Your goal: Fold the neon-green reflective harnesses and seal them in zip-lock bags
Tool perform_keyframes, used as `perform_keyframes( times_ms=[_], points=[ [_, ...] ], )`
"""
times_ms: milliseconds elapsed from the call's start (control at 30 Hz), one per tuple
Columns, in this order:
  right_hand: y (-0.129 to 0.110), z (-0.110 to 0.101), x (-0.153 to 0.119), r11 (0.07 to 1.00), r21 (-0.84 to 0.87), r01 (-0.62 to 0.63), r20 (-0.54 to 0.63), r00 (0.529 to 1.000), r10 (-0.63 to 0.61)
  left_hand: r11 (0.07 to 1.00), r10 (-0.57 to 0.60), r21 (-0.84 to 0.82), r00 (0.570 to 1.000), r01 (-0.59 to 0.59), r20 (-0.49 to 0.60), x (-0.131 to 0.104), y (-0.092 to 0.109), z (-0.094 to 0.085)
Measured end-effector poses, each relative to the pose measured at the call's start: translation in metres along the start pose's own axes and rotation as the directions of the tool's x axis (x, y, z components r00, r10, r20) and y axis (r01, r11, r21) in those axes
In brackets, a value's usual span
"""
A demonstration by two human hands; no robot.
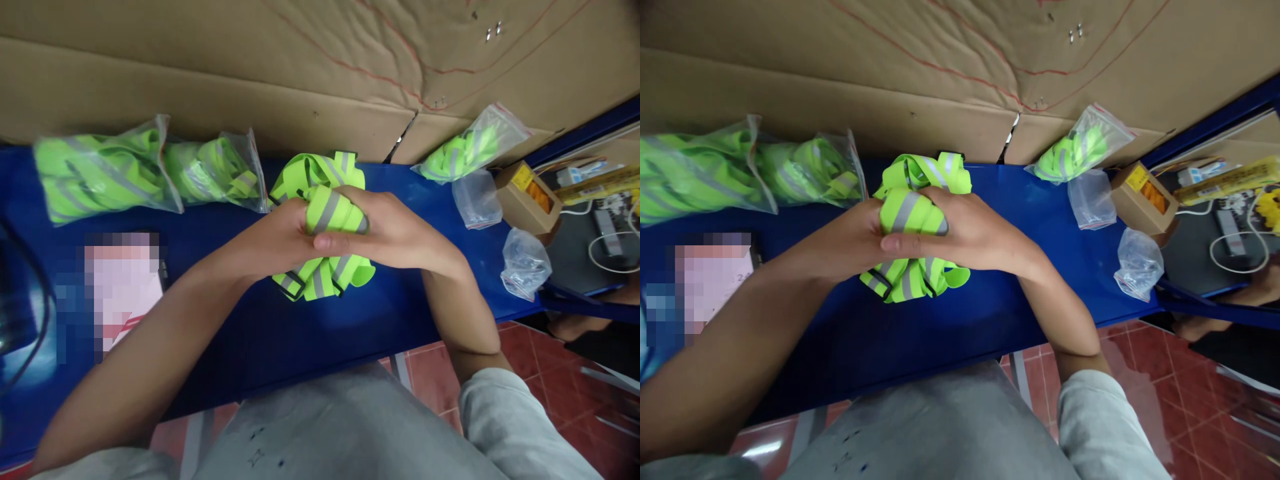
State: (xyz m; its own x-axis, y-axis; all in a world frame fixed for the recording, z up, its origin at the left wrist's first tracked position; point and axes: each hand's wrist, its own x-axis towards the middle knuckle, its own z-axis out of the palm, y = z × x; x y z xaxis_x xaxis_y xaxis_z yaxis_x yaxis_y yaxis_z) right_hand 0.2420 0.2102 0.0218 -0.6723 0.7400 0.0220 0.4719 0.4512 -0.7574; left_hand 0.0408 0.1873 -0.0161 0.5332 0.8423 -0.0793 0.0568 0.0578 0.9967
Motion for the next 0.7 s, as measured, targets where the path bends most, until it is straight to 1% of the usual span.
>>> perform_keyframes(
  times_ms=[67,167,267,333,400,467,533,600,633,700],
  points=[
    [0.003,0.002,0.002,1.000,0.004,-0.024,-0.070,0.997,0.024,0.997,-0.056,-0.055,0.997,0.059,0.053,-0.001,0.002,-0.003],
    [0.006,0.007,0.006,1.000,-0.010,-0.024,-0.190,0.982,0.021,0.972,-0.136,-0.175,0.983,0.156,0.121,-0.001,0.003,-0.004],
    [0.006,0.008,0.007,0.999,-0.042,-0.027,-0.289,0.957,0.013,0.945,-0.144,-0.285,0.986,0.162,0.082,0.001,0.001,-0.002],
    [0.005,0.005,0.006,0.999,-0.026,-0.046,-0.365,0.930,0.033,0.945,-0.090,-0.310,0.995,0.100,0.045,0.001,0.000,0.000],
    [0.004,-0.003,0.004,0.997,0.042,-0.066,-0.445,0.892,0.078,0.948,0.018,-0.316,0.999,-0.028,-0.036,0.002,0.001,-0.001],
    [0.005,-0.014,0.001,0.987,0.148,-0.056,-0.509,0.852,0.125,0.930,0.144,-0.321,0.981,-0.178,-0.129,0.001,0.002,-0.003],
    [0.007,-0.026,-0.002,0.956,0.291,-0.027,-0.533,0.826,0.185,0.907,0.222,-0.322,0.957,-0.273,-0.185,-0.001,0.003,-0.008],
    [0.008,-0.033,-0.004,0.893,0.450,0.010,-0.519,0.817,0.253,0.910,0.258,-0.290,0.953,-0.295,-0.158,-0.004,0.004,-0.013],
    [0.008,-0.036,-0.004,0.855,0.519,0.027,-0.505,0.816,0.281,0.923,0.275,-0.241,0.953,-0.298,-0.126,-0.006,0.005,-0.014],
    [0.007,-0.037,-0.004,0.786,0.617,0.039,-0.459,0.829,0.319,0.939,0.332,-0.080,0.942,-0.336,-0.059,-0.008,0.006,-0.015]
  ],
)
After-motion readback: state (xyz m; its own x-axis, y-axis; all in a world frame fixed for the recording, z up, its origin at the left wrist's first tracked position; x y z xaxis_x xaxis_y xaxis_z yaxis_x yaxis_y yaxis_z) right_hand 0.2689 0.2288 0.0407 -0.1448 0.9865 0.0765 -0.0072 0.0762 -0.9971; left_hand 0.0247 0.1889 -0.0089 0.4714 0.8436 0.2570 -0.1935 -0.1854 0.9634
